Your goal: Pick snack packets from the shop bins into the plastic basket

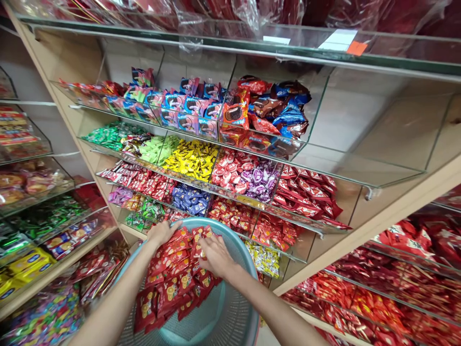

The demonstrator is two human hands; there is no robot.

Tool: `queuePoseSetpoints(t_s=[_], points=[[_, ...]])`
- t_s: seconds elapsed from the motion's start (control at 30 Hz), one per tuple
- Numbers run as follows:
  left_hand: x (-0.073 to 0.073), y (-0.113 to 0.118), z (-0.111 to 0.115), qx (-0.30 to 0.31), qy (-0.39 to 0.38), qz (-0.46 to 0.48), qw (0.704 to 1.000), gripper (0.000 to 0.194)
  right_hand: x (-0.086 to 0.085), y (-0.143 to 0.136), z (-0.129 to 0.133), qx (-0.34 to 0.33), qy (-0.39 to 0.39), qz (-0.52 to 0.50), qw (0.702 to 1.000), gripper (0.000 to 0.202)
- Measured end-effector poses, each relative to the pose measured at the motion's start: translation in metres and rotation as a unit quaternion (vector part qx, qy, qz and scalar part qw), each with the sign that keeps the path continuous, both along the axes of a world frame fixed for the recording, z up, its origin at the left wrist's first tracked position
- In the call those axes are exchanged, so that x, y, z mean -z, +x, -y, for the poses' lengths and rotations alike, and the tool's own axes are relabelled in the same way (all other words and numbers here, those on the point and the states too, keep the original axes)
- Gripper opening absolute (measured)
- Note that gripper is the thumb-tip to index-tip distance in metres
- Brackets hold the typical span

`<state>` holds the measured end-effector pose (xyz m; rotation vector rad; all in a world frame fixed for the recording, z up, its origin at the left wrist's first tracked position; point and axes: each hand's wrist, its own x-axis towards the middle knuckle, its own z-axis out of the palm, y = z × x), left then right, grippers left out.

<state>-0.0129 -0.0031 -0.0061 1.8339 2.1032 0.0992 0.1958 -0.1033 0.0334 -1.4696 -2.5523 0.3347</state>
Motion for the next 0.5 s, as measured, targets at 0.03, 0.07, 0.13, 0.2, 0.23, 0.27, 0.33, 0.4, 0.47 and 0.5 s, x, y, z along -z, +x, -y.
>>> queuePoseSetpoints(t_s=[0.03, 0.07, 0.13, 0.2, 0.23, 0.27, 0.33, 0.4, 0.47, 0.5], points=[[0.000, 0.000, 0.000, -0.001, 0.000, 0.000, 1.000, 0.083, 0.001, 0.001, 0.000, -0.016, -0.002, 0.017, 1.000, 0.031], [0.000, 0.000, 0.000, -0.001, 0.000, 0.001, 1.000, 0.083, 0.002, 0.001, 0.000, -0.030, -0.001, 0.029, 0.999, 0.030], [0.000, 0.000, 0.000, -0.001, 0.002, 0.003, 1.000, 0.083, 0.003, 0.001, -0.001, -0.058, 0.003, 0.044, 0.997, 0.028], [0.000, -0.001, 0.000, 0.001, 0.004, 0.005, 1.000, 0.083, 0.004, 0.001, -0.003, -0.082, 0.008, 0.046, 0.996, 0.026], [0.000, -0.001, 0.000, 0.000, 0.005, 0.005, 1.000, 0.083, 0.005, 0.000, -0.004, -0.092, 0.011, 0.045, 0.995, 0.025], [0.000, -0.001, -0.001, -0.001, 0.004, 0.005, 1.000, 0.082, 0.006, 0.000, -0.005, -0.102, 0.015, 0.043, 0.994, 0.024], [0.000, -0.001, -0.001, -0.003, 0.002, 0.005, 1.000, 0.082, 0.008, -0.002, -0.007, -0.118, 0.024, 0.040, 0.992, 0.024], [0.000, -0.001, -0.001, 0.001, 0.000, 0.008, 1.000, 0.082, 0.010, -0.002, -0.009, -0.121, 0.039, 0.043, 0.991, 0.022], [0.001, -0.001, -0.002, 0.005, -0.001, 0.009, 1.000, 0.081, 0.013, -0.002, -0.010, -0.113, 0.058, 0.048, 0.991, 0.021], [0.001, -0.001, -0.002, 0.005, -0.001, 0.009, 1.000, 0.081, 0.014, -0.002, -0.010, -0.108, 0.066, 0.049, 0.991, 0.021]])
